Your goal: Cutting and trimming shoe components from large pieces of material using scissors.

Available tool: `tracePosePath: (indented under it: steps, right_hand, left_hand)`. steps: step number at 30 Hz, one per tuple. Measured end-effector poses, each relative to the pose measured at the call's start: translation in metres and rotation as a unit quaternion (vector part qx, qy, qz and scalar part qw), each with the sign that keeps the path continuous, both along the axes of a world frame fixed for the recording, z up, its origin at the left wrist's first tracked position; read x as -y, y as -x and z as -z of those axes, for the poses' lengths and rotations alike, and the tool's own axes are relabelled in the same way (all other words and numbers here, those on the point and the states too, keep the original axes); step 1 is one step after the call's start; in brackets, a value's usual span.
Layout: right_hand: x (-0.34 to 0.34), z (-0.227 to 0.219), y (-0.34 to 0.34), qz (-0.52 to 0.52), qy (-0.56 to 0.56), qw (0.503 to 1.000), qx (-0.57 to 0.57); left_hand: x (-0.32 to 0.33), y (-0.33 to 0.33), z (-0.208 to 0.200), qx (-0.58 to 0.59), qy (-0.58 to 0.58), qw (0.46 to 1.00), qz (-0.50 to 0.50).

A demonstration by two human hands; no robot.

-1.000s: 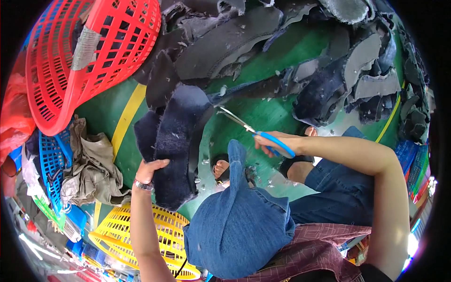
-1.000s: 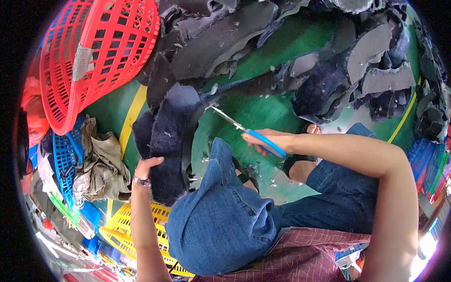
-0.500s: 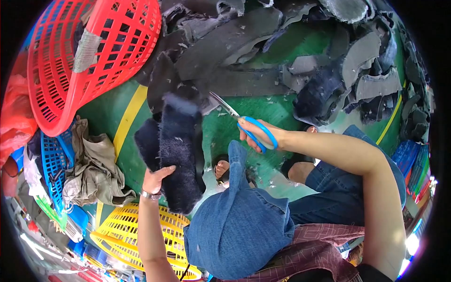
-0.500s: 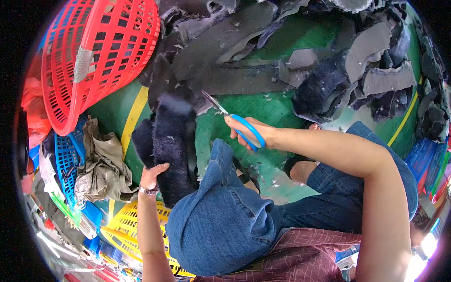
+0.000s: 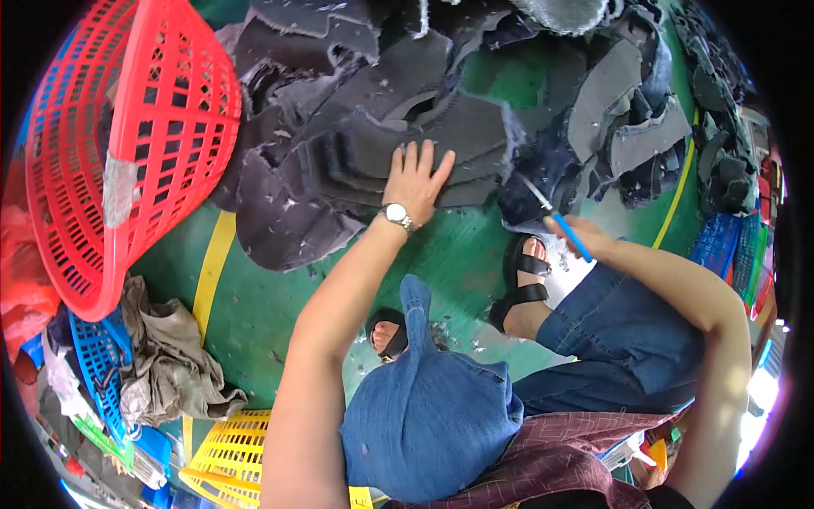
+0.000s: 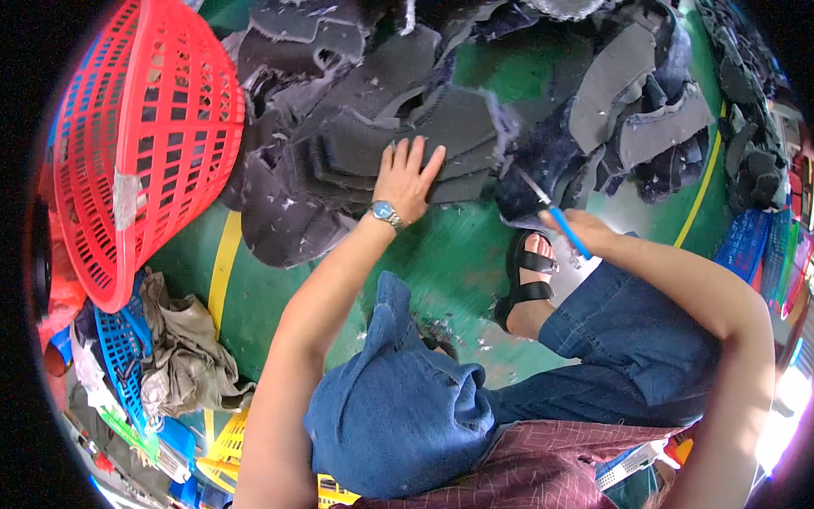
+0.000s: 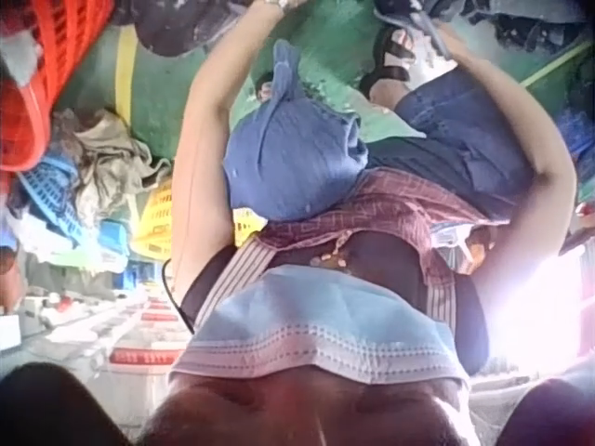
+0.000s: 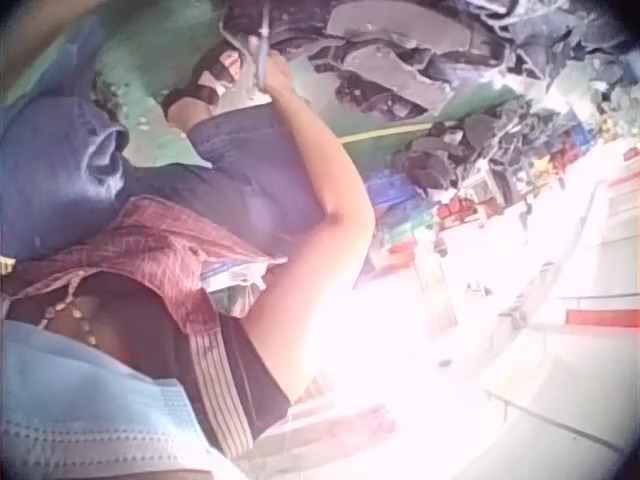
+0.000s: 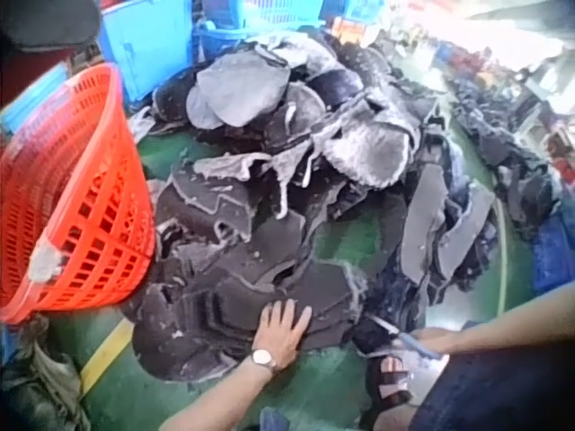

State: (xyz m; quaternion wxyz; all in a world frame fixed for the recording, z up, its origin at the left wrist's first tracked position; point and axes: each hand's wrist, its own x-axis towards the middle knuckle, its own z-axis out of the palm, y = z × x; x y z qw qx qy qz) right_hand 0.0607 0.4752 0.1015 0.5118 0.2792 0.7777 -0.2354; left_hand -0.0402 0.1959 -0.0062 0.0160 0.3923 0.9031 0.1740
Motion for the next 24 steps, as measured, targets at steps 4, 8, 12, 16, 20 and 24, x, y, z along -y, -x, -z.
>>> tracePosePath:
  steps: [4, 8, 12, 16, 20, 24]
  right_hand:
    - [-0.015, -0.011, 0.006, 0.098, 0.012, 0.995, -0.027]
    - [0.016, -0.036, 0.007, -0.063, 0.062, 0.992, -0.090]
    - [0.087, -0.031, 0.020, -0.114, 0.253, 0.958, -0.067]
    - [0.145, -0.028, 0.028, -0.134, 0.390, 0.911, 0.012]
    - [0.179, -0.032, 0.036, -0.263, 0.381, 0.886, 0.006]
    - [0.179, -0.032, 0.041, -0.338, 0.315, 0.884, -0.068]
  left_hand:
    - [0.027, 0.032, -0.028, 0.198, -0.001, 0.976, -0.088]
    - [0.100, 0.028, -0.103, 0.410, -0.047, 0.886, -0.214]
    - [0.222, -0.011, -0.115, 0.607, -0.187, 0.697, -0.333]
    - [0.286, -0.051, -0.122, 0.709, -0.195, 0.502, -0.456]
    - [0.309, -0.090, -0.124, 0.685, -0.208, 0.477, -0.510]
    - [0.314, -0.101, -0.131, 0.700, -0.246, 0.409, -0.531]
